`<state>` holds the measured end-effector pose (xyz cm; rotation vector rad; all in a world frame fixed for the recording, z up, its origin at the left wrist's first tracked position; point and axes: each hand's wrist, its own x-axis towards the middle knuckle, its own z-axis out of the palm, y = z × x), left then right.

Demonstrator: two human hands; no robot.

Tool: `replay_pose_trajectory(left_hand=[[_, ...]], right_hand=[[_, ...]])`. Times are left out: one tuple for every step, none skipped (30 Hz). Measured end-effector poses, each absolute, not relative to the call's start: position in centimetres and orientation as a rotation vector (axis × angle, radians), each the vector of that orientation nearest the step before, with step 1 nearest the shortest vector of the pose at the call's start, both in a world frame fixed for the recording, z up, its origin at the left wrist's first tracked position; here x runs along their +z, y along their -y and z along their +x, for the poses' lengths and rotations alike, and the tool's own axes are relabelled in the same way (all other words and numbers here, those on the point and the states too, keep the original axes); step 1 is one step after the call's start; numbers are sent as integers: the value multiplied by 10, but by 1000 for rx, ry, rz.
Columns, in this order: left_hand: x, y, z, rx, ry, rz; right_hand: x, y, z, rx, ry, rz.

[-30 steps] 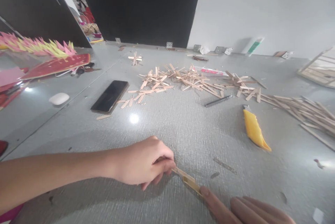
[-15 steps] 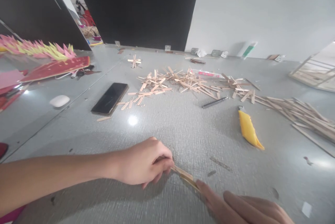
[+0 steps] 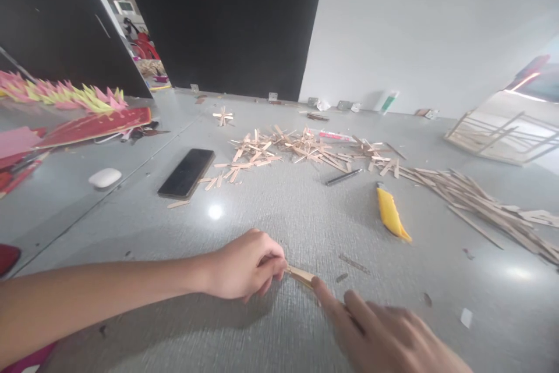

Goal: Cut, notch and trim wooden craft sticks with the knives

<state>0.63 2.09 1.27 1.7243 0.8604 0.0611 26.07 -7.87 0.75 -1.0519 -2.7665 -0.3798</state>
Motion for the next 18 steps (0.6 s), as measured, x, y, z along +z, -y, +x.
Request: replay_pose_trajectory(left_hand=[[12,-21,7,66,-858,1727],[12,-21,7,70,-857,1729],[12,-21,7,73,-858,1730],[12,-21,7,75,-860,1730],[13,-21,7,76,-863,1729],[13,-21,7,76,-865,1727],[13,-21,7,76,-866,1724],[14,-21,7,76,-865,1721],[14,-21,7,76,-863,1720],[14,-21,7,77,-861,1719],[14,-21,6,77,-858,1718],[14,-21,6,78,-854,1718],[13,-21,6,79,-851,1718],[13,-21,6,79,-847,1718],[12,-22,5,78,-842,1718],[11,-22,5,78,-837,1720],[11,-22,6,78,-833,1721],[10,-22,6,78,-831,1723]], right_hand=[[7,72,265,-205,2768,-1065],[7,67,268,-11,2753,-1106],[8,62,269,124,2739,-1129],[10,60,270,162,2726,-1125],[11,61,269,98,2741,-1108],[12,64,266,-54,2775,-1074],[14,69,262,-264,2790,-1032],[15,75,257,-471,2788,-1009],[16,81,251,-636,2782,-1010],[16,86,247,-757,2767,-1030],[16,90,244,-826,2749,-1046],[15,92,242,-850,2736,-1058],[15,91,243,-833,2748,-1058],[14,88,245,-773,2779,-1048],[14,84,248,-684,2807,-1029],[14,79,252,-580,2832,-1005],[15,74,256,-470,2842,-998],[16,71,258,-386,2844,-1000]])
